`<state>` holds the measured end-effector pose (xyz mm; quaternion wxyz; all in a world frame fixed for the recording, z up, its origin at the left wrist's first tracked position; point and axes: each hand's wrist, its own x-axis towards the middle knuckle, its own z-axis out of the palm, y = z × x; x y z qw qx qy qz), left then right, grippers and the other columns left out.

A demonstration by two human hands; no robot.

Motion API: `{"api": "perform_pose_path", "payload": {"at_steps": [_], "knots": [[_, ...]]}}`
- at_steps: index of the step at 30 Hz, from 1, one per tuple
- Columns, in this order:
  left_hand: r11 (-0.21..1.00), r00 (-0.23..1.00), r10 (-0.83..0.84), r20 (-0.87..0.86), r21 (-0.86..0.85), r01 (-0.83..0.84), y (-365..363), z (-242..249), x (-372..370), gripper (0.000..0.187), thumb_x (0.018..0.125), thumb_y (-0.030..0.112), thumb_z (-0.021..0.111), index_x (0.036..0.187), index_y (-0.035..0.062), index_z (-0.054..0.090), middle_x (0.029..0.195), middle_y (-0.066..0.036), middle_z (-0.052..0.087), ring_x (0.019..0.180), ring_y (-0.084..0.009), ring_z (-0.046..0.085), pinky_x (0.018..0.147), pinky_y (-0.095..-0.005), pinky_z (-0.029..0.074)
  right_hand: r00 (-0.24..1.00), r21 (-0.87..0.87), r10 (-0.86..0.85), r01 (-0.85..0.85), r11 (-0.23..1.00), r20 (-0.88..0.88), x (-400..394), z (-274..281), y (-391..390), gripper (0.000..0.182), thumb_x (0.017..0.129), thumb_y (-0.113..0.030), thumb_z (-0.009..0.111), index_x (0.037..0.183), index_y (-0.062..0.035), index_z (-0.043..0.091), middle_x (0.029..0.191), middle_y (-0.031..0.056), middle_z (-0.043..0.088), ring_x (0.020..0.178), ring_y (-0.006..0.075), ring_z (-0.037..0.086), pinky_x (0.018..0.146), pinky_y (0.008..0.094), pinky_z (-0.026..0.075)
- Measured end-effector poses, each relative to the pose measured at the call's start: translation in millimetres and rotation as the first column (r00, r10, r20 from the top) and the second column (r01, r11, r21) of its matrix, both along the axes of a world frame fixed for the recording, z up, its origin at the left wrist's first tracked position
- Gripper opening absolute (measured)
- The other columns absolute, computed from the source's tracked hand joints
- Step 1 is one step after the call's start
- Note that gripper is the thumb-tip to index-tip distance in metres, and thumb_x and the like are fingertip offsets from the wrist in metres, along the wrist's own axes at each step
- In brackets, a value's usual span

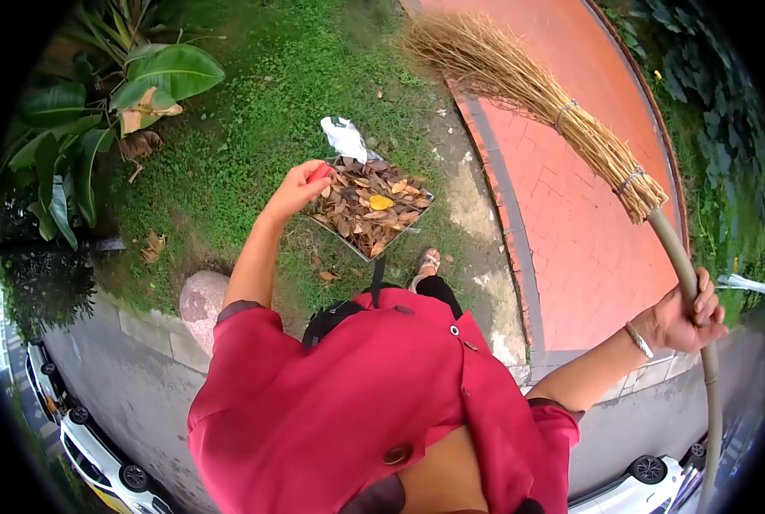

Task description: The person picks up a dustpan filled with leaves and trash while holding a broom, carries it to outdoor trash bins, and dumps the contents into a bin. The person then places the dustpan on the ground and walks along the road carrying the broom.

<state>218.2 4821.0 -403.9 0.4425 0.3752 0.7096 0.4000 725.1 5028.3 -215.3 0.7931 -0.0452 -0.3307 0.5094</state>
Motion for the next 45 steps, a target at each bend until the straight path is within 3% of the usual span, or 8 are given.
{"api": "perform_pose_path", "payload": {"at_steps": [10, 13, 20, 26, 32, 38, 41, 45], "knots": [[0.932, 0.933, 0.360, -0.022, -0.034, -0.361, 124.4, -17.5, -64.5, 0.023, 0.080, 0.020, 0.058, 0.097, 0.0052, 0.057, 0.065, 0.006, 0.042, 0.054, -0.0043, 0.035, 0.049, -0.0200, 0.028, 0.788, -0.030, 0.610, -0.610, 0.792, 0.077, -116.6, -19.6, 266.8, 0.018, 0.080, -0.022, 0.060, 0.073, -0.0070, 0.052, 0.042, -0.0059, 0.039, 0.042, 0.0061, 0.037, 0.057, 0.0215, 0.032], [0.862, 0.860, 0.504, 0.077, 0.022, -0.507, 169.5, -28.5, -82.2, 0.018, 0.079, 0.015, 0.056, 0.093, 0.0030, 0.057, 0.070, 0.005, 0.047, 0.060, -0.0060, 0.040, 0.054, -0.0223, 0.034, 0.729, -0.061, 0.671, -0.670, 0.740, 0.131, -155.0, -23.4, 322.2, 0.018, 0.083, -0.023, 0.057, 0.078, -0.0082, 0.047, 0.043, -0.0058, 0.039, 0.040, 0.0048, 0.036, 0.053, 0.0204, 0.031], [0.554, 0.551, 0.801, 0.234, 0.056, -0.830, 272.0, -63.7, -112.3, 0.008, 0.077, 0.008, 0.055, 0.085, 0.0056, 0.057, 0.060, 0.007, 0.045, 0.050, -0.0031, 0.038, 0.045, -0.0175, 0.028, 0.722, -0.154, 0.623, -0.607, 0.779, 0.301, -228.8, -25.1, 435.4, 0.026, 0.090, -0.033, 0.044, 0.087, -0.0077, 0.045, 0.043, -0.0070, 0.032, 0.037, 0.0040, 0.030, 0.049, 0.0205, 0.029], [0.669, 0.656, 0.735, 0.170, -0.026, -0.743, 394.7, -59.3, -149.5, 0.006, 0.076, 0.008, 0.057, 0.081, 0.0045, 0.057, 0.061, 0.004, 0.047, 0.051, -0.0045, 0.040, 0.046, -0.0203, 0.031, 0.684, -0.062, 0.684, -0.694, 0.717, 0.252, -289.5, -33.4, 551.2, 0.030, 0.088, -0.038, 0.046, 0.090, -0.0077, 0.045, 0.044, -0.0070, 0.032, 0.037, 0.0046, 0.030, 0.045, 0.0221, 0.030], [0.645, 0.644, 0.763, 0.048, 0.012, -0.764, 487.4, -66.9, -200.2, 0.014, 0.074, 0.008, 0.057, 0.087, 0.0032, 0.058, 0.062, 0.004, 0.048, 0.048, -0.0046, 0.041, 0.042, -0.0210, 0.032, 0.457, 0.067, 0.852, -0.887, 0.456, 0.254, -380.5, -41.7, 708.0, 0.029, 0.086, -0.037, 0.050, 0.090, -0.0088, 0.043, 0.044, -0.0052, 0.036, 0.038, 0.0050, 0.036, 0.046, 0.0216, 0.034], [0.550, 0.538, 0.833, -0.128, 0.086, -0.831, 601.8, -52.2, -246.6, 0.019, 0.072, 0.007, 0.058, 0.090, 0.0011, 0.057, 0.067, 0.003, 0.050, 0.055, -0.0044, 0.043, 0.047, -0.0195, 0.032, 0.249, 0.261, 0.917, -0.950, 0.169, 0.311, -502.1, -27.3, 896.1, 0.030, 0.086, -0.035, 0.052, 0.089, -0.0072, 0.043, 0.047, -0.0029, 0.041, 0.041, 0.0068, 0.042, 0.047, 0.0215, 0.040], [0.413, 0.413, 0.910, -0.020, 0.086, -0.907, 647.4, -48.8, -271.3, 0.021, 0.074, 0.007, 0.057, 0.095, 0.0028, 0.057, 0.068, 0.004, 0.048, 0.053, -0.0046, 0.040, 0.047, -0.0192, 0.032, 0.125, 0.283, 0.921, -0.959, 0.017, 0.368, -550.5, 1.1, 960.0, 0.029, 0.087, -0.034, 0.051, 0.090, -0.0065, 0.043, 0.049, -0.0030, 0.042, 0.043, 0.0073, 0.043, 0.048, 0.0215, 0.040], [0.366, 0.372, 0.928, 0.027, 0.116, -0.923, 707.5, -43.0, -325.4, 0.022, 0.076, 0.005, 0.057, 0.098, 0.0037, 0.057, 0.065, 0.006, 0.044, 0.052, -0.0032, 0.038, 0.046, -0.0186, 0.030, 0.129, 0.318, 0.907, -0.948, -0.006, 0.401, -609.6, 28.6, 1006.4, 0.031, 0.086, -0.035, 0.053, 0.089, -0.0057, 0.043, 0.050, -0.0030, 0.044, 0.044, 0.0073, 0.044, 0.049, 0.0237, 0.039]]}}
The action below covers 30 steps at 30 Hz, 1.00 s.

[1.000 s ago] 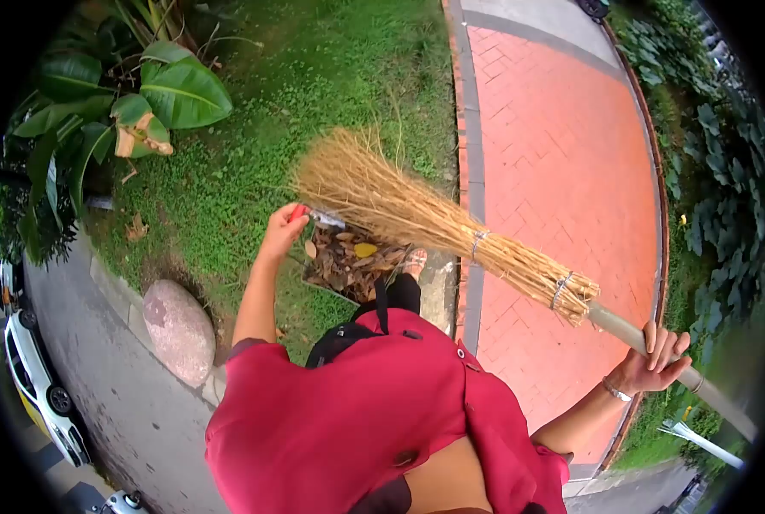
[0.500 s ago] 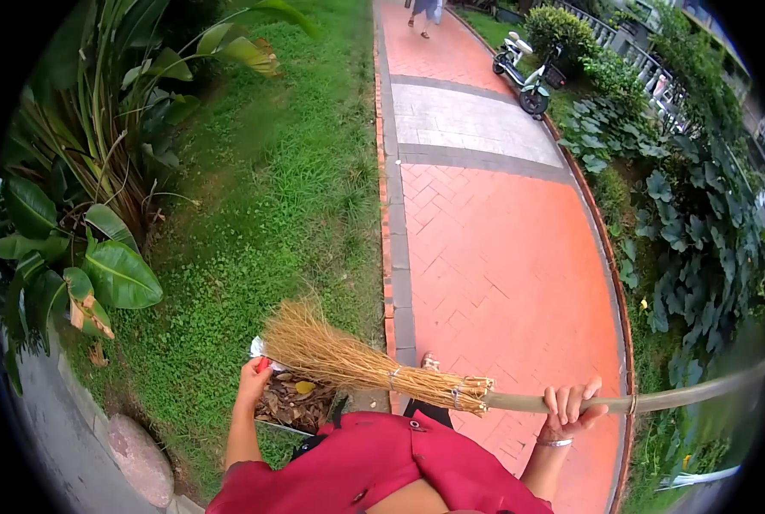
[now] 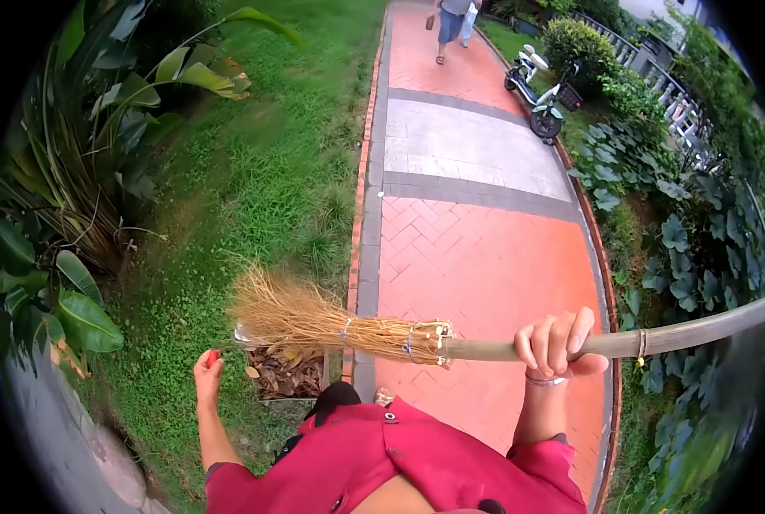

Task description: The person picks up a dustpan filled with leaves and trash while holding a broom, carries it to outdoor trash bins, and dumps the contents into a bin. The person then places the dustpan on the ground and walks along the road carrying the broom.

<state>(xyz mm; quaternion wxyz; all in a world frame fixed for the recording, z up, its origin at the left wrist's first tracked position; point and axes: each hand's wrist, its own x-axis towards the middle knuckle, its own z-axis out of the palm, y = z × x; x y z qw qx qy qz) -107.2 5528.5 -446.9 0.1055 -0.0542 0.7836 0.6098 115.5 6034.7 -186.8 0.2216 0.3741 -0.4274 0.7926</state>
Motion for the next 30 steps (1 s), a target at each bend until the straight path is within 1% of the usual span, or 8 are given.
{"api": "perform_pose_path", "payload": {"at_steps": [1, 5, 9, 15, 17, 23, 26, 30], "knots": [[1.000, 0.999, -0.011, -0.053, 0.026, 0.013, 19.4, -4.3, -20.2, 0.022, 0.076, 0.004, 0.056, 0.098, 0.0035, 0.057, 0.065, 0.006, 0.044, 0.052, -0.0032, 0.038, 0.046, -0.0186, 0.030, 0.999, 0.037, 0.020, -0.019, 0.999, -0.025, -19.0, 7.5, 12.0, 0.032, 0.086, -0.035, 0.053, 0.089, -0.0055, 0.043, 0.050, -0.0030, 0.043, 0.044, 0.0075, 0.043, 0.049, 0.0243, 0.039], [0.998, 0.999, -0.041, -0.008, 0.040, 0.041, 55.9, -24.2, -59.5, 0.024, 0.076, 0.004, 0.058, 0.100, 0.0018, 0.056, 0.066, 0.004, 0.048, 0.051, -0.0040, 0.040, 0.046, -0.0189, 0.031, 0.998, 0.143, 0.040, -0.031, 0.989, -0.057, -55.6, 15.7, 6.9, 0.032, 0.085, -0.034, 0.055, 0.088, -0.0047, 0.044, 0.050, -0.0030, 0.043, 0.042, 0.0082, 0.042, 0.048, 0.0254, 0.037], [0.997, 0.994, -0.071, 0.081, 0.045, 0.067, 66.8, -63.2, -100.2, 0.029, 0.075, 0.003, 0.059, 0.104, 0.0006, 0.055, 0.067, 0.001, 0.051, 0.051, -0.0064, 0.043, 0.045, -0.0204, 0.033, 1.000, 0.134, -0.002, 0.006, 0.991, -0.029, -91.8, 13.5, -18.7, 0.034, 0.083, -0.035, 0.057, 0.087, -0.0022, 0.049, 0.048, -0.0021, 0.043, 0.041, 0.0096, 0.042, 0.045, 0.0263, 0.035], [0.996, 0.980, -0.036, 0.198, 0.085, 0.019, 82.9, -68.1, -137.0, 0.023, 0.074, 0.001, 0.057, 0.097, 0.0021, 0.058, 0.067, 0.001, 0.053, 0.053, -0.0069, 0.045, 0.047, -0.0207, 0.035, 0.998, 0.119, -0.033, 0.026, 0.992, 0.056, -145.1, 18.4, -59.3, 0.036, 0.082, -0.036, 0.058, 0.086, -0.0016, 0.050, 0.046, -0.0030, 0.040, 0.039, 0.0099, 0.040, 0.044, 0.0262, 0.034], [0.996, 0.974, -0.044, 0.221, 0.091, 0.024, 82.1, -72.7, -146.4, 0.022, 0.073, -0.001, 0.055, 0.095, 0.0023, 0.058, 0.066, 0.001, 0.052, 0.053, -0.0069, 0.045, 0.047, -0.0209, 0.035, 0.989, 0.077, 0.010, -0.022, 0.997, 0.150, -159.7, 17.3, -68.4, 0.040, 0.077, -0.037, 0.063, 0.091, -0.0012, 0.054, 0.047, -0.0036, 0.040, 0.042, 0.0112, 0.035, 0.045, 0.0291, 0.031], [0.989, 0.963, -0.006, 0.271, 0.141, -0.034, 75.2, -101.6, -161.1, 0.013, 0.071, -0.001, 0.056, 0.082, 0.0058, 0.058, 0.062, 0.003, 0.049, 0.050, -0.0061, 0.043, 0.043, -0.0196, 0.033, 0.976, 0.100, 0.135, -0.154, 0.983, 0.174, -209.2, 16.8, -73.2, 0.035, 0.081, -0.031, 0.062, 0.096, -0.0005, 0.054, 0.051, -0.0039, 0.039, 0.047, 0.0117, 0.036, 0.051, 0.0300, 0.033], [0.992, 0.954, -0.011, 0.300, 0.124, -0.028, 82.7, -93.2, -166.2, 0.014, 0.070, -0.001, 0.056, 0.082, 0.0058, 0.058, 0.061, 0.003, 0.048, 0.048, -0.0061, 0.042, 0.041, -0.0196, 0.031, 0.962, 0.112, 0.195, -0.219, 0.969, 0.189, -233.2, 16.5, -65.4, 0.034, 0.083, -0.030, 0.060, 0.097, -0.0003, 0.053, 0.051, -0.0040, 0.039, 0.048, 0.0123, 0.035, 0.054, 0.0308, 0.033], [0.989, 0.961, 0.086, 0.263, 0.091, -0.113, 97.4, -103.0, -181.6, 0.016, 0.069, -0.001, 0.054, 0.083, 0.0057, 0.058, 0.061, 0.003, 0.048, 0.047, -0.0066, 0.042, 0.042, -0.0195, 0.033, 0.953, 0.086, 0.257, -0.273, 0.958, 0.158, -274.3, 11.0, -37.1, 0.035, 0.082, -0.030, 0.060, 0.097, 0.0003, 0.052, 0.050, -0.0040, 0.038, 0.050, 0.0117, 0.035, 0.058, 0.0309, 0.034]]}}
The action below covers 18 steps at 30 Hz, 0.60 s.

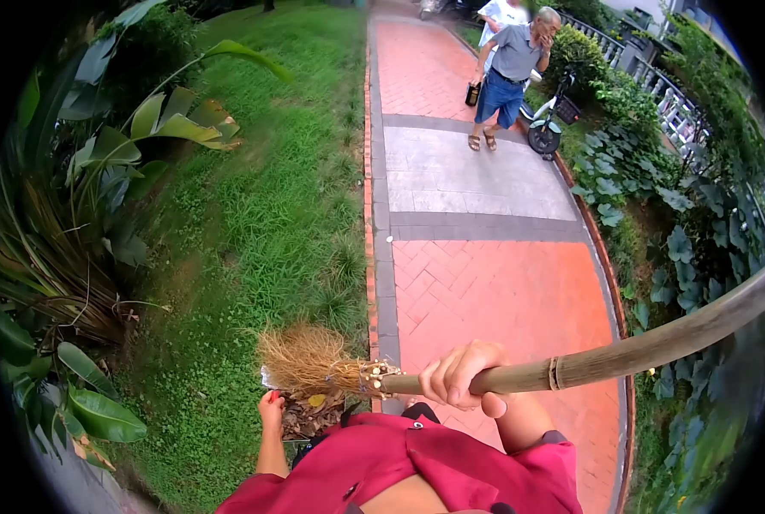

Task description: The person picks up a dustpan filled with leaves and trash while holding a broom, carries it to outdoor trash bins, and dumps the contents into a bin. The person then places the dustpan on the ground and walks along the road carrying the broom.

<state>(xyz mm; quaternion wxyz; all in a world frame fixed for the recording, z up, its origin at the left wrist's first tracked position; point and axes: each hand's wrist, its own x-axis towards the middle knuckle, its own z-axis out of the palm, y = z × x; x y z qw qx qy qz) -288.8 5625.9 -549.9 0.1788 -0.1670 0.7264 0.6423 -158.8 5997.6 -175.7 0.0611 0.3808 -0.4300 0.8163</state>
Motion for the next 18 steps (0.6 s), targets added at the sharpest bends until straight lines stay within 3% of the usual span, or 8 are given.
{"api": "perform_pose_path", "payload": {"at_steps": [2, 5, 9, 11, 15, 18], "knots": [[0.999, 1.000, 0.021, 0.003, -0.044, -0.021, 16.2, 13.5, -10.4, 0.018, 0.069, -0.001, 0.053, 0.084, 0.0052, 0.059, 0.061, 0.003, 0.048, 0.048, -0.0070, 0.043, 0.043, -0.0198, 0.036, 0.999, 0.001, 0.042, -0.042, 0.999, 0.009, -22.5, -3.2, 24.3, 0.035, 0.082, -0.030, 0.061, 0.097, 0.0003, 0.052, 0.049, -0.0038, 0.039, 0.050, 0.0114, 0.035, 0.058, 0.0311, 0.034], [0.993, 0.994, 0.065, -0.083, -0.090, -0.072, 33.3, -8.4, -36.2, 0.017, 0.067, -0.001, 0.051, 0.081, 0.0029, 0.061, 0.061, 0.003, 0.049, 0.047, -0.0071, 0.043, 0.040, -0.0212, 0.034, 0.995, -0.008, 0.098, -0.099, 0.995, -0.002, -62.7, -12.9, 67.2, 0.038, 0.081, -0.031, 0.062, 0.097, 0.0011, 0.050, 0.050, -0.0033, 0.040, 0.049, 0.0107, 0.034, 0.057, 0.0297, 0.034], [0.980, 0.979, 0.154, -0.135, -0.109, -0.169, 92.1, 22.4, -59.1, 0.016, 0.066, -0.007, 0.047, 0.074, 0.0023, 0.057, 0.058, 0.002, 0.047, 0.043, -0.0074, 0.039, 0.039, -0.0214, 0.028, 0.981, 0.014, 0.188, -0.188, 0.982, -0.039, -120.0, -18.8, 141.8, 0.041, 0.080, -0.031, 0.062, 0.097, 0.0033, 0.048, 0.053, -0.0020, 0.042, 0.051, 0.0101, 0.039, 0.052, 0.0249, 0.036], [0.939, 0.941, 0.307, -0.141, -0.119, -0.324, 128.0, 29.9, -70.6, 0.015, 0.067, -0.006, 0.046, 0.074, 0.0035, 0.055, 0.058, 0.002, 0.046, 0.044, -0.0068, 0.039, 0.039, -0.0214, 0.027, 0.975, 0.010, 0.219, -0.219, 0.976, -0.022, -150.3, -19.9, 182.0, 0.040, 0.080, -0.031, 0.063, 0.096, 0.0025, 0.048, 0.055, -0.0015, 0.043, 0.052, 0.0103, 0.040, 0.052, 0.0250, 0.036], [0.896, 0.911, 0.378, -0.165, -0.183, -0.405, 182.7, 48.1, -99.2, 0.014, 0.067, -0.002, 0.051, 0.077, 0.0061, 0.056, 0.055, 0.003, 0.046, 0.042, -0.0073, 0.039, 0.037, -0.0206, 0.029, 0.952, -0.043, 0.299, -0.302, 0.952, -0.066, -212.1, 5.0, 253.7, 0.038, 0.081, -0.031, 0.061, 0.096, 0.0013, 0.047, 0.054, -0.0022, 0.043, 0.053, 0.0087, 0.039, 0.051, 0.0240, 0.035], [0.862, 0.862, 0.465, -0.200, -0.120, -0.493, 235.7, 61.9, -119.7, 0.011, 0.069, -0.001, 0.049, 0.076, 0.0052, 0.054, 0.058, 0.003, 0.045, 0.044, -0.0057, 0.037, 0.038, -0.0197, 0.025, 0.937, -0.035, 0.335, -0.340, 0.940, -0.098, -249.1, 4.9, 306.1, 0.039, 0.082, -0.031, 0.061, 0.097, 0.0015, 0.047, 0.054, -0.0023, 0.042, 0.052, 0.0084, 0.039, 0.050, 0.0239, 0.034]]}}
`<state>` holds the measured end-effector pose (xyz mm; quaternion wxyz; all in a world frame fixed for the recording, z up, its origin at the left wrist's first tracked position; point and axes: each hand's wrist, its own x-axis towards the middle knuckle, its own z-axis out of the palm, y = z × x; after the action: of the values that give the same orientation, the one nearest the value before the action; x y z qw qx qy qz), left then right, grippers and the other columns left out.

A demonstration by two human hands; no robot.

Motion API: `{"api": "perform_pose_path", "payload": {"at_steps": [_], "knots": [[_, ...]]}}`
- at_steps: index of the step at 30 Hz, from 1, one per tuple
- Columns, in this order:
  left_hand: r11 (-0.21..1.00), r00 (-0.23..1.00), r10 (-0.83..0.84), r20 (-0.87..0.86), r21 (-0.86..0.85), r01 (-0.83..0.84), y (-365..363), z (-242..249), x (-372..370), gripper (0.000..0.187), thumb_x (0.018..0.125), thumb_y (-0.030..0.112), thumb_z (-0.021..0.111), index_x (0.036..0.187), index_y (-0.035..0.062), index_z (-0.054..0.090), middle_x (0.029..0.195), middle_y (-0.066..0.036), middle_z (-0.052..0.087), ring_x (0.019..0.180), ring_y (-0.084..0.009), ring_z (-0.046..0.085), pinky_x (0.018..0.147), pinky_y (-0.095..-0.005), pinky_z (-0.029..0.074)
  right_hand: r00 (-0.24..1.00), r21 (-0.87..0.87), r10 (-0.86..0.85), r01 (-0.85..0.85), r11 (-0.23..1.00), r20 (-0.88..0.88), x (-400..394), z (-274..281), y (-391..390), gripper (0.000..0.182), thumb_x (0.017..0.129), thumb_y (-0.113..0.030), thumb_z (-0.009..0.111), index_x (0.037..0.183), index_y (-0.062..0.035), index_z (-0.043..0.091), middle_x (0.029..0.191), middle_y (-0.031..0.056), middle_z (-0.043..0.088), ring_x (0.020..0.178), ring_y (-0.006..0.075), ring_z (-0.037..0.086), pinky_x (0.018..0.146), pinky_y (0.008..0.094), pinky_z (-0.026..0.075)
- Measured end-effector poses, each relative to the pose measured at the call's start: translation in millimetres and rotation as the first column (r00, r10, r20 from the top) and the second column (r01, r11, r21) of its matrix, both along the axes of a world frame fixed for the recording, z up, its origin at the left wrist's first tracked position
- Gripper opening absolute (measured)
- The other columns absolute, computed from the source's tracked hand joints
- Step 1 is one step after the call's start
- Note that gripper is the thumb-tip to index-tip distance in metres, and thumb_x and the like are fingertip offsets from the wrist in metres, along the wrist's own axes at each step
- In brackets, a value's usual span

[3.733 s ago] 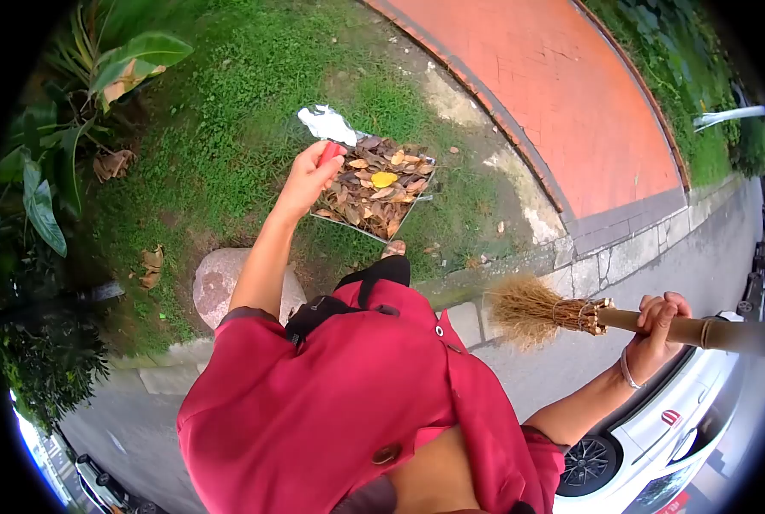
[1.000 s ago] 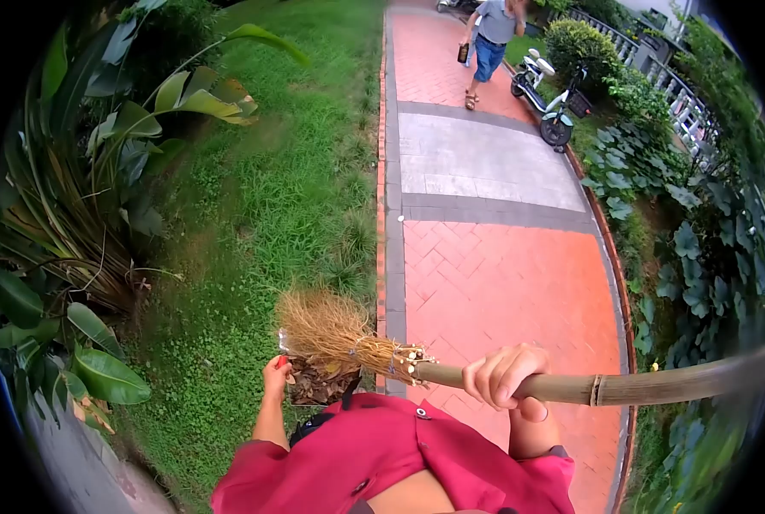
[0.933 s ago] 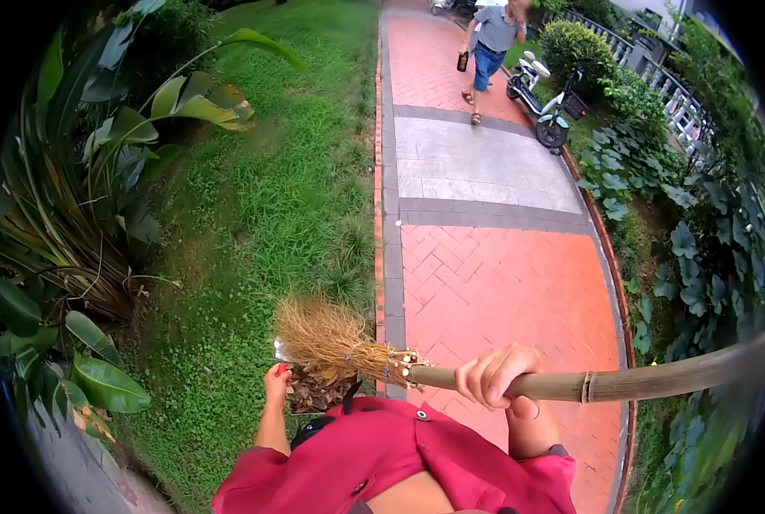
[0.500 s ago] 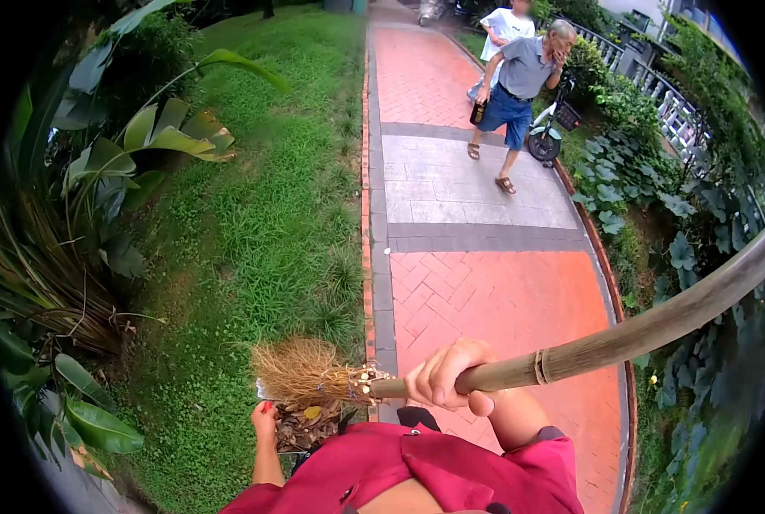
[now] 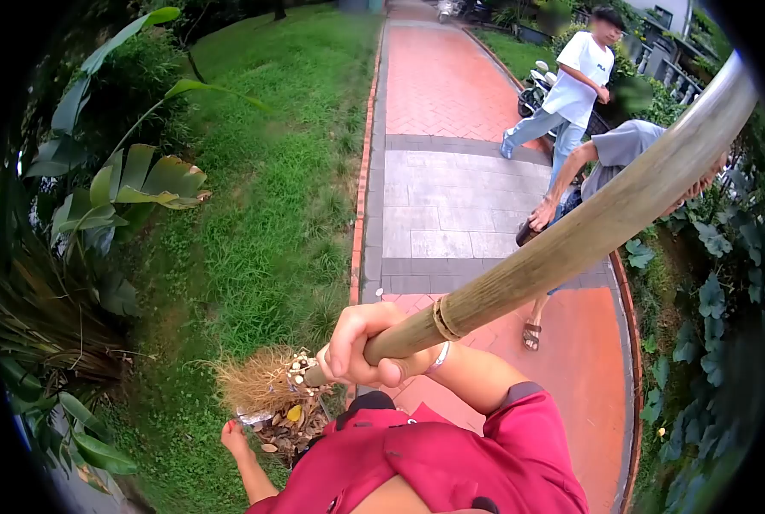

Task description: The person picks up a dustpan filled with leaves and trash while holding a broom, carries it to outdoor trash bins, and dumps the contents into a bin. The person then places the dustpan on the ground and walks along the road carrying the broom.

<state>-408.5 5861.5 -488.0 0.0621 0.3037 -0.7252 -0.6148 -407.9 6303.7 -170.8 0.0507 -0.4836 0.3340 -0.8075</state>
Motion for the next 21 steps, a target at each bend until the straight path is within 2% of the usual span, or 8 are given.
{"api": "perform_pose_path", "payload": {"at_steps": [4, 9, 11, 12, 16, 19, 21], "knots": [[0.993, 0.992, 0.119, -0.047, 0.030, -0.118, 55.2, -11.1, -47.8, 0.011, 0.069, -0.001, 0.049, 0.077, 0.0045, 0.055, 0.057, 0.004, 0.045, 0.043, -0.0054, 0.037, 0.038, -0.0188, 0.025, 0.999, -0.039, 0.035, -0.035, 0.999, -0.005, -53.9, -1.8, 71.6, 0.039, 0.082, -0.031, 0.060, 0.098, 0.0018, 0.047, 0.053, -0.0025, 0.041, 0.050, 0.0085, 0.038, 0.049, 0.0236, 0.033], [0.989, 0.989, 0.148, -0.025, -0.006, -0.148, 131.1, -30.2, -142.8, 0.012, 0.069, -0.002, 0.049, 0.079, 0.0038, 0.055, 0.059, 0.003, 0.046, 0.043, -0.0056, 0.038, 0.037, -0.0187, 0.025, 1.000, -0.080, 0.022, -0.022, 0.997, 0.001, -148.8, -12.0, 161.1, 0.038, 0.084, -0.031, 0.058, 0.099, 0.0024, 0.046, 0.053, -0.0024, 0.041, 0.050, 0.0085, 0.037, 0.048, 0.0240, 0.032], [0.982, 0.984, 0.177, -0.028, 0.071, -0.175, 174.3, -20.0, -180.6, 0.013, 0.069, -0.003, 0.048, 0.079, 0.0032, 0.054, 0.059, 0.002, 0.047, 0.043, -0.0058, 0.039, 0.036, -0.0183, 0.026, 1.000, -0.084, 0.005, -0.006, 0.996, -0.020, -191.1, -20.8, 196.1, 0.038, 0.084, -0.030, 0.057, 0.100, 0.0028, 0.045, 0.053, -0.0023, 0.040, 0.049, 0.0085, 0.036, 0.048, 0.0241, 0.032], [0.984, 0.985, 0.170, 0.009, 0.051, -0.170, 196.6, -11.8, -202.2, 0.013, 0.069, -0.004, 0.048, 0.079, 0.0029, 0.053, 0.060, 0.002, 0.047, 0.044, -0.0059, 0.040, 0.036, -0.0178, 0.026, 1.000, -0.089, 0.013, -0.013, 0.996, -0.006, -212.1, -21.8, 215.1, 0.038, 0.084, -0.030, 0.057, 0.099, 0.0028, 0.045, 0.054, -0.0024, 0.040, 0.048, 0.0083, 0.035, 0.047, 0.0241, 0.031], [0.993, 0.994, 0.108, -0.026, 0.045, -0.106, 277.5, 5.7, -279.3, 0.010, 0.070, -0.002, 0.049, 0.077, 0.0042, 0.054, 0.059, 0.002, 0.046, 0.043, -0.0055, 0.038, 0.037, -0.0180, 0.026, 1.000, -0.104, -0.002, 0.005, 0.995, 0.029, -281.6, -12.6, 286.3, 0.039, 0.083, -0.030, 0.058, 0.099, 0.0028, 0.046, 0.053, -0.0030, 0.039, 0.046, 0.0074, 0.033, 0.048, 0.0240, 0.031], [0.992, 0.992, 0.123, 0.000, 0.026, -0.123, 334.4, 35.2, -348.7, 0.009, 0.069, -0.001, 0.049, 0.075, 0.0049, 0.054, 0.059, 0.003, 0.046, 0.044, -0.0052, 0.037, 0.037, -0.0183, 0.025, 0.998, -0.140, -0.059, 0.060, 0.988, 0.014, -324.6, -1.7, 343.2, 0.039, 0.083, -0.032, 0.060, 0.098, 0.0011, 0.046, 0.050, -0.0048, 0.037, 0.045, 0.0070, 0.034, 0.055, 0.0249, 0.034], [0.999, 0.999, 0.045, -0.026, -0.007, -0.045, 375.4, 41.1, -395.3, 0.010, 0.068, -0.001, 0.049, 0.075, 0.0045, 0.054, 0.059, 0.004, 0.046, 0.044, -0.0051, 0.037, 0.038, -0.0180, 0.025, 0.993, -0.132, -0.110, 0.113, 0.985, 0.032, -352.1, -1.4, 391.2, 0.037, 0.082, -0.033, 0.060, 0.098, -0.0014, 0.047, 0.051, -0.0061, 0.039, 0.045, 0.0069, 0.035, 0.057, 0.0274, 0.034]]}}
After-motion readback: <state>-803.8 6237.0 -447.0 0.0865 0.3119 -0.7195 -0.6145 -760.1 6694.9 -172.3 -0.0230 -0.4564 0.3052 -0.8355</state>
